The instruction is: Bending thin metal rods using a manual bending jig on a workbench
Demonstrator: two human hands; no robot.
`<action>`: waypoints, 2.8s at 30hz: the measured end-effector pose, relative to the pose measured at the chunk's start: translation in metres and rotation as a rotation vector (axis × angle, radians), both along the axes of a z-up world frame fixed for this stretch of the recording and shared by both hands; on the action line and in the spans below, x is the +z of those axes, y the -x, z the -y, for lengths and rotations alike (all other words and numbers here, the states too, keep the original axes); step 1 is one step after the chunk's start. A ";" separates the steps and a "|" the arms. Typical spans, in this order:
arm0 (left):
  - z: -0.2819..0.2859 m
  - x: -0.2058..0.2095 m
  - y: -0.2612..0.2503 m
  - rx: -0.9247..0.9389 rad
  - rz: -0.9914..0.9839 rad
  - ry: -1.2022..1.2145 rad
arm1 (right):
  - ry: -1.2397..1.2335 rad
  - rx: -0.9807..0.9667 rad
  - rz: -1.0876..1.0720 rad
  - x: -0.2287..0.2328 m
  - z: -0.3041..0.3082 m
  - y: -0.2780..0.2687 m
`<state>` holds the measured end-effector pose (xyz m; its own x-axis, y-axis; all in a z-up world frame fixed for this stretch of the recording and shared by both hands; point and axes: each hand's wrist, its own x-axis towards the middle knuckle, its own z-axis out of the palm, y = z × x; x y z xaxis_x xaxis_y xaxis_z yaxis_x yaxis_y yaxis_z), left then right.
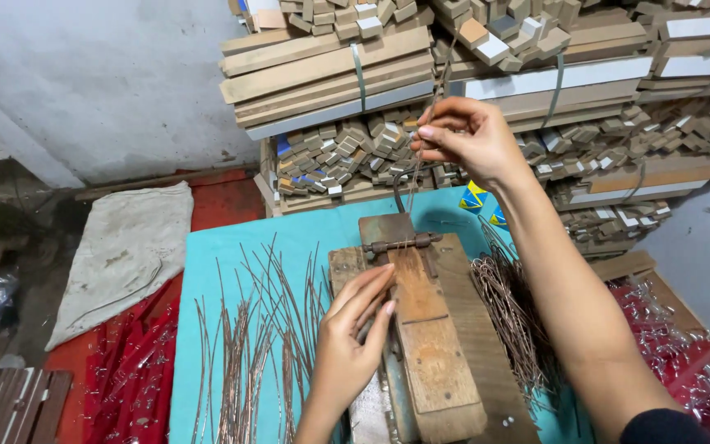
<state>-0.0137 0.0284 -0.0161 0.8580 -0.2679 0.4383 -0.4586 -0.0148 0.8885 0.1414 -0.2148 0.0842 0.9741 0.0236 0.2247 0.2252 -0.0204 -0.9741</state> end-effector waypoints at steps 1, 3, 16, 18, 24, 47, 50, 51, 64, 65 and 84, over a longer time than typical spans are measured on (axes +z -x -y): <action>-0.004 0.000 0.004 0.004 0.003 0.001 | 0.001 0.004 0.003 -0.006 0.003 -0.012; -0.011 -0.001 0.011 0.031 -0.047 -0.005 | -0.038 0.018 -0.076 -0.018 0.008 -0.037; -0.026 -0.035 0.028 0.111 -0.131 0.075 | -0.169 0.219 -0.330 -0.103 0.025 -0.105; -0.025 -0.037 0.029 0.129 -0.133 0.058 | -0.186 0.227 -0.390 -0.108 0.019 -0.100; -0.018 -0.026 0.031 0.151 0.035 -0.131 | -0.361 0.207 -0.445 -0.132 0.029 -0.098; 0.002 -0.032 0.017 0.017 0.366 -0.655 | -0.028 0.513 -0.359 -0.130 0.010 -0.036; 0.003 -0.030 0.017 0.034 0.388 -0.632 | 0.070 0.510 -0.297 -0.125 0.008 -0.036; 0.003 -0.029 0.017 0.045 0.402 -0.632 | 0.098 0.513 -0.265 -0.124 0.008 -0.035; 0.005 -0.030 0.018 0.050 0.390 -0.659 | 0.915 0.021 -0.423 -0.176 0.037 -0.128; 0.005 -0.026 0.018 0.030 0.365 -0.662 | 0.948 0.020 -0.530 -0.175 0.031 -0.131; 0.032 -0.042 0.033 0.239 0.428 -0.744 | -0.155 -0.240 -0.520 -0.084 -0.024 -0.142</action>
<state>-0.0467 -0.0037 -0.0580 0.7302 -0.4457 0.5178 -0.6597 -0.6573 0.3644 0.2830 -0.1909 0.0000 0.9314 -0.2059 -0.3003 -0.2757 0.1400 -0.9510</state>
